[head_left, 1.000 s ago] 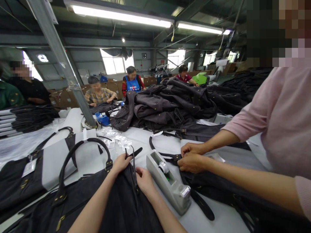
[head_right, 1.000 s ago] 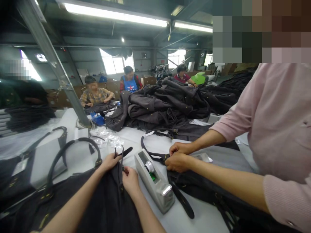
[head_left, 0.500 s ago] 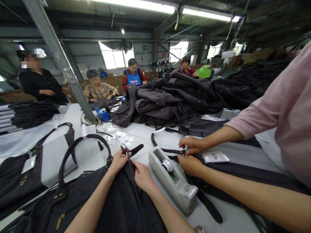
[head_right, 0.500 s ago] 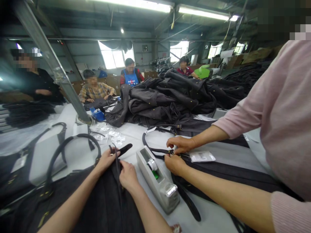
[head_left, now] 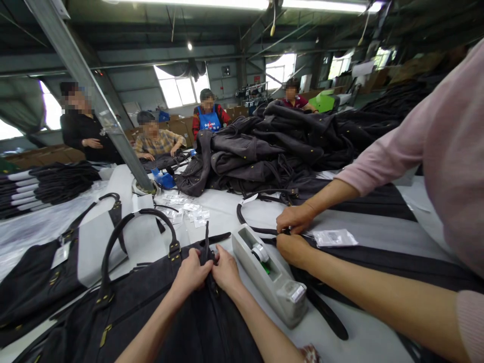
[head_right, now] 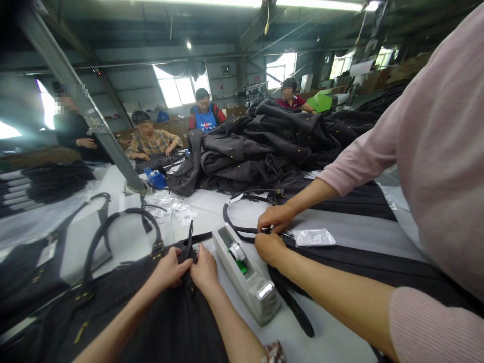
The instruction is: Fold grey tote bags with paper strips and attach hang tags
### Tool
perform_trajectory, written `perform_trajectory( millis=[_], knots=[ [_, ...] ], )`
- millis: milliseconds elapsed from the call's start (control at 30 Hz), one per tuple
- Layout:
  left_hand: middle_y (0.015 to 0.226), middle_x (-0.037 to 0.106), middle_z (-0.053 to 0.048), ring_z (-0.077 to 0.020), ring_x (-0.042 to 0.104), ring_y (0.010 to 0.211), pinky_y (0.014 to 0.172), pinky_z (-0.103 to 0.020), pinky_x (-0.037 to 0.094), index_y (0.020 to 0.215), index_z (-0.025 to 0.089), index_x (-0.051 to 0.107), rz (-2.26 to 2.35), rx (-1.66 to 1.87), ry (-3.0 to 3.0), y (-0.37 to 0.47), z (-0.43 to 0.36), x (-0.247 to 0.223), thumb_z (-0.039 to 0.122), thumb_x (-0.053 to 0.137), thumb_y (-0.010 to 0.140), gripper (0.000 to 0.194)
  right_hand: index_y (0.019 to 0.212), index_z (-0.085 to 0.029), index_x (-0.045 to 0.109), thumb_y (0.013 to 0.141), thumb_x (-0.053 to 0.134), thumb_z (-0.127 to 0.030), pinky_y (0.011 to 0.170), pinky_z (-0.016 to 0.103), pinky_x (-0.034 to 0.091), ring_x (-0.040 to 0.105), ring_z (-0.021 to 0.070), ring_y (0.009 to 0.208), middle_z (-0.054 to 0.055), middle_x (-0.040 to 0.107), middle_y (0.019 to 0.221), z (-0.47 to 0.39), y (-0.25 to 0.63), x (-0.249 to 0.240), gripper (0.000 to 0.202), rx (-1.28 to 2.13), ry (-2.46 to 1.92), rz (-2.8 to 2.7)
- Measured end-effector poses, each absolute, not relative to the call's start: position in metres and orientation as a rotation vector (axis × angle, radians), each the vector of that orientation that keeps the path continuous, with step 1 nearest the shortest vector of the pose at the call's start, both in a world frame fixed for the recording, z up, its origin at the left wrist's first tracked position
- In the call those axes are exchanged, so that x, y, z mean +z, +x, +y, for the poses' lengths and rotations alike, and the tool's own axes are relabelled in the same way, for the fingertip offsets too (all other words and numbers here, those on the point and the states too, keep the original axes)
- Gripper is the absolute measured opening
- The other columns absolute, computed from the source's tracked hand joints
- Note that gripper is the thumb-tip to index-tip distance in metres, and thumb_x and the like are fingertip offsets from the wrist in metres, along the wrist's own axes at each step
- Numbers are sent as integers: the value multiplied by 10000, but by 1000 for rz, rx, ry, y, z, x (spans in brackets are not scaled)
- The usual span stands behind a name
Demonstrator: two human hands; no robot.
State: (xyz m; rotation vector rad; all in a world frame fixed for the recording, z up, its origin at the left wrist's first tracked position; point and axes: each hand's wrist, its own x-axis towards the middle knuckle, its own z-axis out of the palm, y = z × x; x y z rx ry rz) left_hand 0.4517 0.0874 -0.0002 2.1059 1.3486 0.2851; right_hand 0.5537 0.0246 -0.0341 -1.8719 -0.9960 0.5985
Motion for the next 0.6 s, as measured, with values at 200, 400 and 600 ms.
perform_trajectory(
  millis=[200, 400, 600],
  knots=[
    [743, 643, -30, -183, 606, 627, 580, -275, 457, 1106, 136, 512, 1179, 656, 1677, 432, 88, -11, 331, 493, 739, 415, 991, -135, 594, 891, 530, -398, 732, 326, 506, 600, 139, 790, 35, 626, 925, -49, 648, -14, 289, 621, -1703, -889],
    [492, 483, 93, -85, 398, 375, 383, -191, 310, 1157, 170, 520, 1108, 702, 1375, 423, 81, -6, 338, 538, 712, 475, 522, -210, 549, 917, 400, -363, 835, 327, 459, 637, 150, 805, 11, 592, 572, -120, 752, -4, 450, 638, -1596, -903],
    [713, 670, 14, -143, 628, 622, 564, -231, 499, 1047, 185, 598, 1035, 864, 1014, 411, 87, 1, 278, 587, 652, 406, 617, -182, 598, 892, 496, -362, 802, 293, 472, 607, 155, 950, 34, 642, 760, -93, 717, 1, 344, 780, -1467, -803]
  ],
)
